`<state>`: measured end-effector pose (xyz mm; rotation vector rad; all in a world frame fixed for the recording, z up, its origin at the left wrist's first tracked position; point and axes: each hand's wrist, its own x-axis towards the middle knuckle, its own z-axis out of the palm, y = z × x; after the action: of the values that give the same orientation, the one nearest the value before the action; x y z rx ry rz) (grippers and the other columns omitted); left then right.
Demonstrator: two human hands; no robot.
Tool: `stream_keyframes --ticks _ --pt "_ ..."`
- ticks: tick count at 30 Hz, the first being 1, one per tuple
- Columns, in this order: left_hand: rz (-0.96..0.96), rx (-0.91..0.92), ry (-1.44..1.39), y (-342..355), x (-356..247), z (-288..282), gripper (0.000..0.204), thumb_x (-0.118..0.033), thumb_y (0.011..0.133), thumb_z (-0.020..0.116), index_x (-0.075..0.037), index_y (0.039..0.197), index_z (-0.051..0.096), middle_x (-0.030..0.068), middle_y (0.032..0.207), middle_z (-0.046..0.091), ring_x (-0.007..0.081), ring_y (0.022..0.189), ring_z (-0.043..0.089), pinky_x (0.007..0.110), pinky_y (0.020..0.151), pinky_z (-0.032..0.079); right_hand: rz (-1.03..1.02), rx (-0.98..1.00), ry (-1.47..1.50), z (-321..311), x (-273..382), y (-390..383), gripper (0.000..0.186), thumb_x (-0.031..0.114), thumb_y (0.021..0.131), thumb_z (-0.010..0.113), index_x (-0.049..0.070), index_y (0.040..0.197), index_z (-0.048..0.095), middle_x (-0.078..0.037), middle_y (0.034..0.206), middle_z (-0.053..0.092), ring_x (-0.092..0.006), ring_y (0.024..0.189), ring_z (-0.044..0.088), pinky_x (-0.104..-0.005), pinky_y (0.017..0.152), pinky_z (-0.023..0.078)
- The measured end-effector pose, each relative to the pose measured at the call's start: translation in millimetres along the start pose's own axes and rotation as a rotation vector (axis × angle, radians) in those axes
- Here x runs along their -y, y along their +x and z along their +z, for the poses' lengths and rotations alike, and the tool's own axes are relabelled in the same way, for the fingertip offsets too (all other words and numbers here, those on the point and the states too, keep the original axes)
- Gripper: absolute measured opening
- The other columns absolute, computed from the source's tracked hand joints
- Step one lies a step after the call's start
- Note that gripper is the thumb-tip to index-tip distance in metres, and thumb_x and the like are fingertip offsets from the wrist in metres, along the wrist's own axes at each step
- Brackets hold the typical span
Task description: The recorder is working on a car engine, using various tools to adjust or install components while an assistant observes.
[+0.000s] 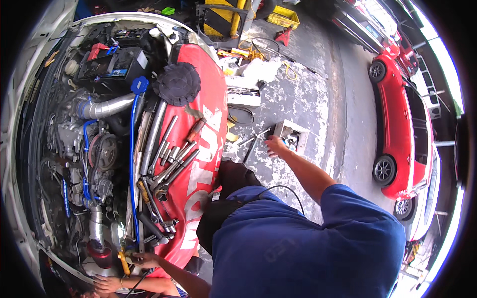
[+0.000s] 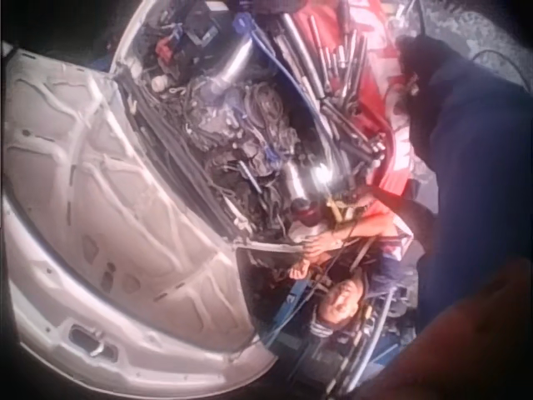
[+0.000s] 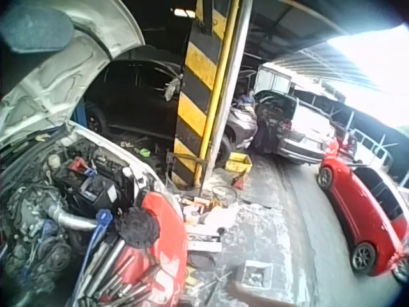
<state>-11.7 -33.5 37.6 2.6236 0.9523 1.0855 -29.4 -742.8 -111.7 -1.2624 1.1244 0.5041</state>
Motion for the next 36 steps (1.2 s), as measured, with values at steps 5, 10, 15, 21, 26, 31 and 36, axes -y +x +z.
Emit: stream_keyframes --ticks 5,10,15,21,26,31,36 --pt "-0.066 1.16 -0.774 -95 80 -88 0.061 -0.052 0.106 0.041 0.003 0.122 0.062 0.022 0.106 0.066 0.0315 0.091 0.066 0.042 0.08 0.053 0.246 0.357 -0.343 30 2 -161 0.044 0.045 0.094 0.066 0.007 0.115 0.065 -0.012 0.104 0.069 -0.0242 0.086 0.07 -0.0477 0.072 0.064" --pt "-0.119 1.27 -0.736 -98 70 -86 0.062 -0.054 0.106 0.041 0.002 0.123 0.061 0.0219 0.107 0.066 0.0319 0.092 0.066 0.042 0.081 0.053 0.372 0.494 -0.271 -4 3 -213 0.054 0.051 0.096 0.063 0.001 0.115 0.065 -0.016 0.108 0.068 -0.0252 0.089 0.07 -0.0455 0.079 0.062" --pt "-0.189 1.334 -0.686 -104 61 -87 0.065 -0.056 0.104 0.04 0.002 0.125 0.06 0.0218 0.108 0.066 0.0324 0.093 0.066 0.042 0.082 0.053 0.238 0.575 -0.233 -22 -10 -218 0.053 0.046 0.096 0.067 0.005 0.128 0.063 -0.014 0.119 0.066 -0.0243 0.106 0.066 -0.0452 0.09 0.059" --pt "-0.32 1.327 -0.677 -128 34 -89 0.067 -0.058 0.103 0.04 0.002 0.126 0.06 0.0217 0.108 0.067 0.033 0.094 0.066 0.043 0.083 0.053 0.331 0.588 -0.142 -35 -36 -215 0.051 0.053 0.094 0.067 0.006 0.113 0.069 -0.006 0.095 0.068 -0.0154 0.083 0.065 -0.0333 0.071 0.056" --pt "-0.432 1.346 -0.662 -150 27 -99 0.07 -0.061 0.102 0.04 0.002 0.127 0.059 0.0216 0.109 0.067 0.0335 0.095 0.066 0.043 0.084 0.053 0.479 0.846 0.16 -51 -30 -231 0.031 0.039 0.099 0.065 0.008 0.101 0.067 0.005 0.071 0.053 -0.0061 0.058 0.042 -0.0264 0.052 0.033" --pt "-0.554 1.338 -0.666 -178 13 -98 0.072 -0.063 0.101 0.039 0.001 0.129 0.058 0.0215 0.109 0.067 0.034 0.096 0.066 0.043 0.085 0.053 0.341 0.581 -0.204 -49 4 -232 0.043 0.045 0.096 0.068 0.005 0.11 0.066 -0.003 0.084 0.065 -0.0129 0.071 0.064 -0.0294 0.061 0.053" --pt "-0.703 1.329 -0.652 -210 6 -112 0.075 -0.065 0.1 0.039 0.001 0.13 0.058 0.0214 0.11 0.067 0.0345 0.097 0.066 0.043 0.086 0.053 0.213 0.672 -0.503 -52 51 -233 0.052 0.047 0.093 0.071 0.001 0.115 0.063 -0.013 0.105 0.066 -0.0219 0.089 0.069 -0.0361 0.071 0.061"
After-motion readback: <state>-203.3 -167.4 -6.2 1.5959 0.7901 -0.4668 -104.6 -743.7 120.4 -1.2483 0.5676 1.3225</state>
